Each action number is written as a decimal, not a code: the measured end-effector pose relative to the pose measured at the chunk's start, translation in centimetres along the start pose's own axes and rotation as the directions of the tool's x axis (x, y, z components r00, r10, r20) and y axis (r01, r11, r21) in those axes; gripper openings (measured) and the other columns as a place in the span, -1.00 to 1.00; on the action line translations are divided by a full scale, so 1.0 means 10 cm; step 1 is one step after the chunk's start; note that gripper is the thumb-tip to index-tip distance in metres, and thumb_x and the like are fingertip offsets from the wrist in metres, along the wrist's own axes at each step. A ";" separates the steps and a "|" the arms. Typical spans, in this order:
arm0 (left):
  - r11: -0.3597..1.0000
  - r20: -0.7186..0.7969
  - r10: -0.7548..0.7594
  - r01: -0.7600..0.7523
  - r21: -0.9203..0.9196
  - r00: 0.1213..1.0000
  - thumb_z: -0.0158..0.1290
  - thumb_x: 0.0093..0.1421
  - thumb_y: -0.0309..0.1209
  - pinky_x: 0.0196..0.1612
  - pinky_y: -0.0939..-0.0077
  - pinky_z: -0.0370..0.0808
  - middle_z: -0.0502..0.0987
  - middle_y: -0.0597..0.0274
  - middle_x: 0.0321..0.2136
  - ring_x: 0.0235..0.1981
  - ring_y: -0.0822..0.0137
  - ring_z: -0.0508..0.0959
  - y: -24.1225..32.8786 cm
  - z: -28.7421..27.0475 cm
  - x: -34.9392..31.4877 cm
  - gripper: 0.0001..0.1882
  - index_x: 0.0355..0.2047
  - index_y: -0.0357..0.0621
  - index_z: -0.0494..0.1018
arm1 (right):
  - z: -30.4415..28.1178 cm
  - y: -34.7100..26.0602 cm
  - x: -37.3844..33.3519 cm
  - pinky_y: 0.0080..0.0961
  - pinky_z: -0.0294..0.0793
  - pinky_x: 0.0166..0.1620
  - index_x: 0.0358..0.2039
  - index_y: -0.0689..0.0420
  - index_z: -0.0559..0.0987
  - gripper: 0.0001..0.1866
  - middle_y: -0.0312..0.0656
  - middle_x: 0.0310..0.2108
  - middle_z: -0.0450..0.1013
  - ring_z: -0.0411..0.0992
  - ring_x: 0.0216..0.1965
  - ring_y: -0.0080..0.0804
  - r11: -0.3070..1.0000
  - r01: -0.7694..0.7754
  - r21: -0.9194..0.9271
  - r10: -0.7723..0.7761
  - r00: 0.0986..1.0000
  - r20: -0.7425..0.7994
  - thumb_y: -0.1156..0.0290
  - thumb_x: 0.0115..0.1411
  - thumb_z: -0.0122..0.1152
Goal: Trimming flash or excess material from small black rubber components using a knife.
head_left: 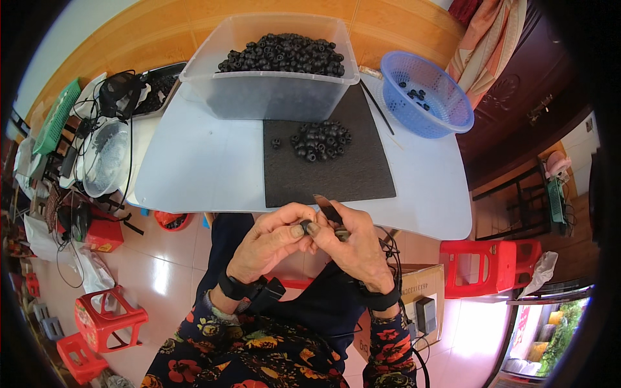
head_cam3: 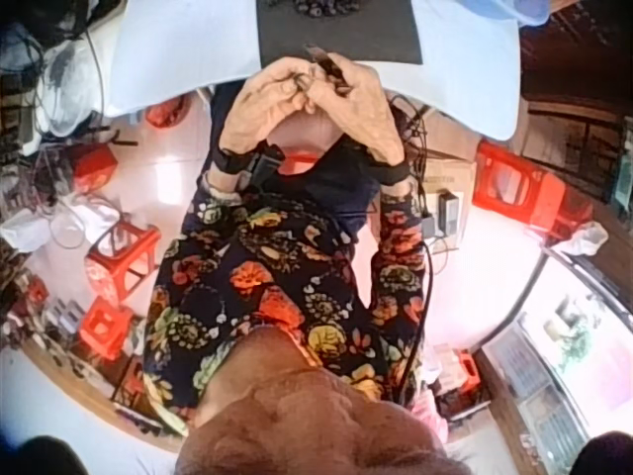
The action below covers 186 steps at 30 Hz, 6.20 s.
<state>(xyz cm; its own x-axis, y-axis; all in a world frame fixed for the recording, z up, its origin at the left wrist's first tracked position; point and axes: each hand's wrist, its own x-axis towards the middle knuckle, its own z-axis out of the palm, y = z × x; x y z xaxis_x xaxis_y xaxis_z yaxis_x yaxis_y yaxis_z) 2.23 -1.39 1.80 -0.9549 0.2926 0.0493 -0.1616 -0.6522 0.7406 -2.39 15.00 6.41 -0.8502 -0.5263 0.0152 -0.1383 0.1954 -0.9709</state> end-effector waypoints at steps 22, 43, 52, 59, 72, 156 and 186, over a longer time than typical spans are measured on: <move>0.989 -0.041 -0.110 0.105 -0.109 0.993 -0.22 0.26 -0.39 -0.29 0.52 0.40 0.38 0.23 -0.49 -0.46 0.45 0.38 -0.02 0.15 0.20 -0.72 -0.17 -0.36 0.33 | -0.10 0.07 0.01 -0.51 0.35 -0.58 -0.58 0.19 0.37 -0.67 -0.19 -0.63 0.35 0.39 -0.66 -0.34 0.881 0.182 -0.436 -0.273 0.949 -0.156 0.28 -0.01 0.34; 0.967 -0.047 -0.202 0.191 -0.170 0.978 -0.25 0.27 -0.37 -0.29 0.50 0.36 0.32 0.31 -0.58 -0.47 0.42 0.36 -0.02 0.26 0.15 -0.73 -0.17 -0.30 0.33 | -0.11 0.06 -0.11 -0.44 0.36 -0.59 -0.57 0.16 0.41 -0.71 -0.18 -0.63 0.38 0.40 -0.66 -0.25 0.805 0.243 -0.541 -0.381 0.911 -0.158 0.25 0.01 0.29; 0.970 -0.113 -0.193 0.172 -0.169 0.975 -0.24 0.25 -0.43 -0.26 0.48 0.37 0.37 0.27 -0.54 -0.44 0.41 0.38 0.02 0.28 0.15 -0.76 -0.17 -0.28 0.34 | 0.02 -0.04 -0.22 -0.39 0.36 -0.60 -0.53 0.15 0.46 -0.78 -0.17 -0.62 0.39 0.39 -0.66 -0.22 0.674 0.247 -0.697 -0.509 0.838 -0.196 0.29 0.04 0.24; 0.980 -0.036 -0.014 0.007 -0.198 0.999 -0.12 0.27 -0.39 -0.22 0.40 0.38 0.41 0.23 -0.55 -0.35 0.29 0.44 0.24 0.65 0.71 -0.86 -0.34 -0.19 0.37 | 0.16 -0.40 -0.59 -0.52 0.22 -0.62 -0.60 0.18 0.41 -0.82 -0.23 -0.68 0.27 0.24 -0.70 -0.43 0.841 0.440 -0.316 -0.542 0.692 -0.477 0.47 0.03 0.23; 0.998 -0.015 -0.045 0.045 0.053 0.999 -0.04 0.22 -0.38 -0.20 0.35 0.44 0.55 0.08 -0.39 -0.28 0.22 0.52 0.13 1.11 2.56 -0.84 -0.32 -0.24 0.39 | -0.07 -0.27 -0.69 -0.62 0.10 -0.59 -0.54 0.23 0.31 -0.69 -0.24 -0.62 0.17 0.10 -0.64 -0.56 0.526 0.762 0.377 -0.159 0.524 -0.837 0.31 0.29 -0.06; 0.946 -0.326 0.068 0.043 0.323 0.943 -0.10 0.26 -0.52 -0.20 0.68 0.38 0.47 0.31 -0.35 -0.31 0.54 0.45 0.03 -0.01 0.30 -0.81 -0.17 -0.32 0.42 | 0.40 0.10 0.05 -0.57 0.46 -0.40 -0.22 0.20 0.48 -0.76 -0.20 -0.38 0.45 0.45 -0.49 -0.49 0.988 0.056 -0.141 -0.124 0.834 -0.537 0.60 0.05 0.17; 0.630 -0.047 0.279 -0.146 0.762 0.959 0.01 0.17 -0.57 -0.36 0.67 0.37 0.37 0.32 -0.46 -0.43 0.52 0.42 0.03 0.15 0.31 -0.81 -0.18 -0.30 0.43 | 0.19 0.24 -0.07 -0.81 0.09 -0.63 -0.31 0.21 0.47 -0.83 -0.40 -0.61 0.35 0.19 -0.66 -0.79 0.737 -0.057 0.673 0.323 0.905 -0.278 0.35 0.28 0.06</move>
<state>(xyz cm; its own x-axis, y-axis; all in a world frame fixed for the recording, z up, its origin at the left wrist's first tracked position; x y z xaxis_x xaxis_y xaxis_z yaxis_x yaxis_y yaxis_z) -0.45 0.38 3.23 -0.9728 0.0662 0.2222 0.2271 0.0794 0.9706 -1.15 14.24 3.62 -0.9549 -0.1830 -0.2338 0.2883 -0.3830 -0.8776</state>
